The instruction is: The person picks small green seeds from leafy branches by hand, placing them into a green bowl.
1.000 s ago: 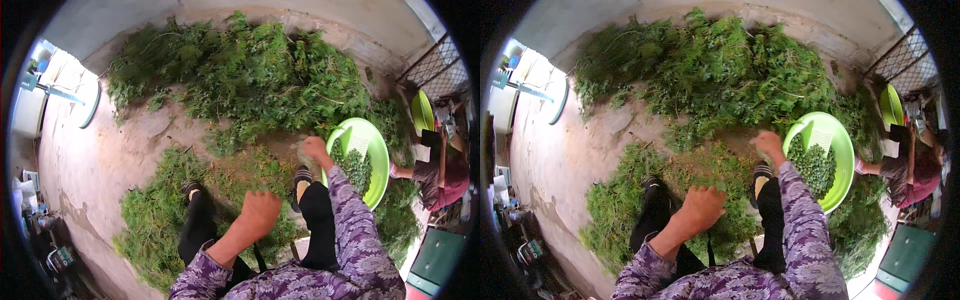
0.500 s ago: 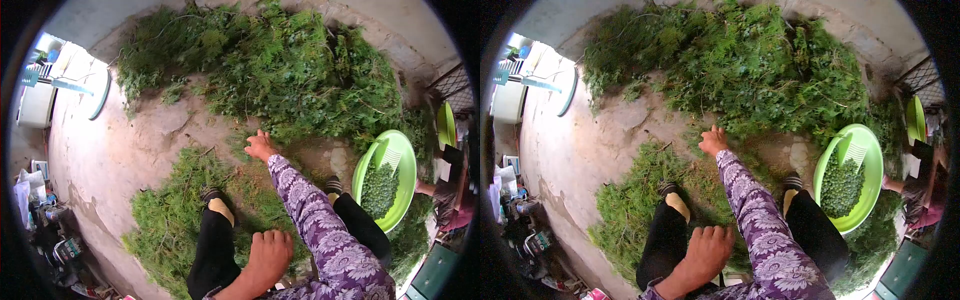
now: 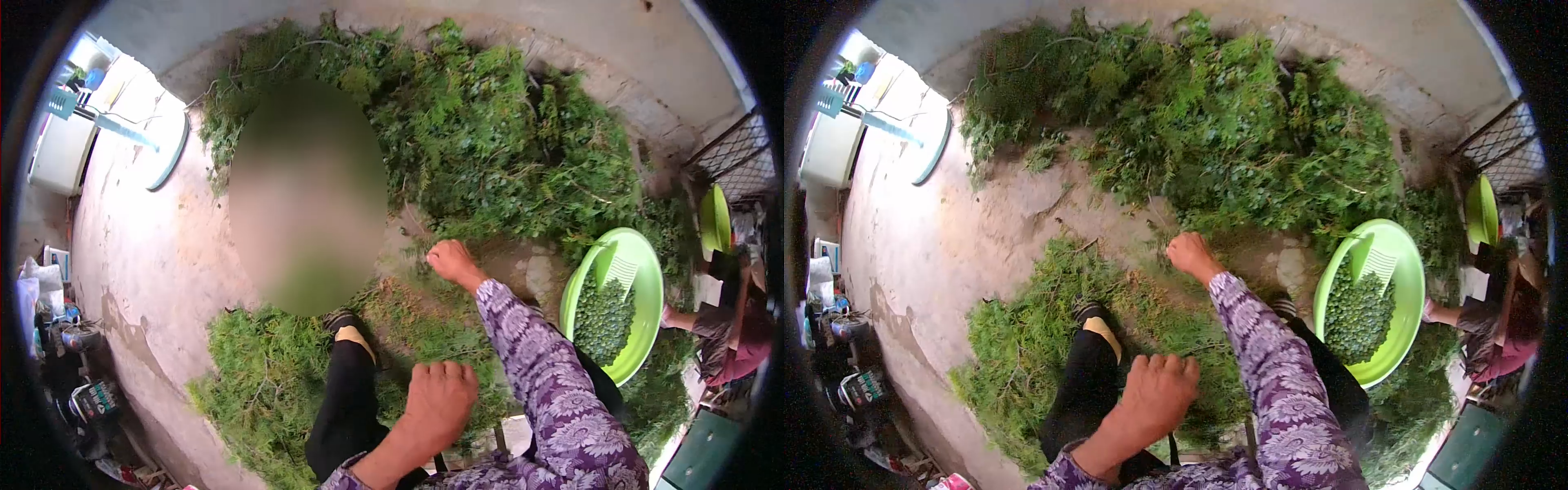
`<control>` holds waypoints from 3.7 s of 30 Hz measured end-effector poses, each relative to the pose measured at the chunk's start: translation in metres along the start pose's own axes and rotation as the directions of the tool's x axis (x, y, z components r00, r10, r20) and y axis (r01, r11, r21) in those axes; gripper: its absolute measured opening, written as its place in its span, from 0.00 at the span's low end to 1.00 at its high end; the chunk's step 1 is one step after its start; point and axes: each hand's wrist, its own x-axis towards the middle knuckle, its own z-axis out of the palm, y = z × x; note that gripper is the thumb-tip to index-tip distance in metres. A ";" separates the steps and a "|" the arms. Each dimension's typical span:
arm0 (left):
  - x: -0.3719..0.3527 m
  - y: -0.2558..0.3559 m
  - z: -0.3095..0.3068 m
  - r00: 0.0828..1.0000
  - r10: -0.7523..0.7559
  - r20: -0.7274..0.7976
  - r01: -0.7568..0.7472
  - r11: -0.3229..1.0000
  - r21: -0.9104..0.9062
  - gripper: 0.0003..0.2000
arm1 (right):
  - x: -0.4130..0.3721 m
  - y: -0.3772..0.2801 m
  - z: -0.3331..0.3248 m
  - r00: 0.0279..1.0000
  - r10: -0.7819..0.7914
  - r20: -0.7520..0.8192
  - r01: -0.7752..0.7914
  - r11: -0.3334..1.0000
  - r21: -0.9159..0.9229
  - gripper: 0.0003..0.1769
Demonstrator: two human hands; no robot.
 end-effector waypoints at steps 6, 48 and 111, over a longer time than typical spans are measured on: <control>0.011 -0.001 -0.023 0.997 -0.035 -0.068 0.034 0.999 -0.019 0.12 | -0.078 -0.024 -0.106 0.989 -0.126 0.072 0.115 0.984 0.134 0.12; 0.059 -0.011 -0.039 0.739 -0.311 -0.598 0.161 0.943 -0.292 0.14 | -0.195 -0.140 -0.214 0.909 0.058 -0.413 0.268 0.678 0.685 0.14; 0.065 0.004 -0.045 0.893 -0.354 -0.279 0.303 0.930 -0.209 0.04 | -0.181 -0.115 -0.200 0.948 0.251 -0.195 -0.029 0.680 0.733 0.26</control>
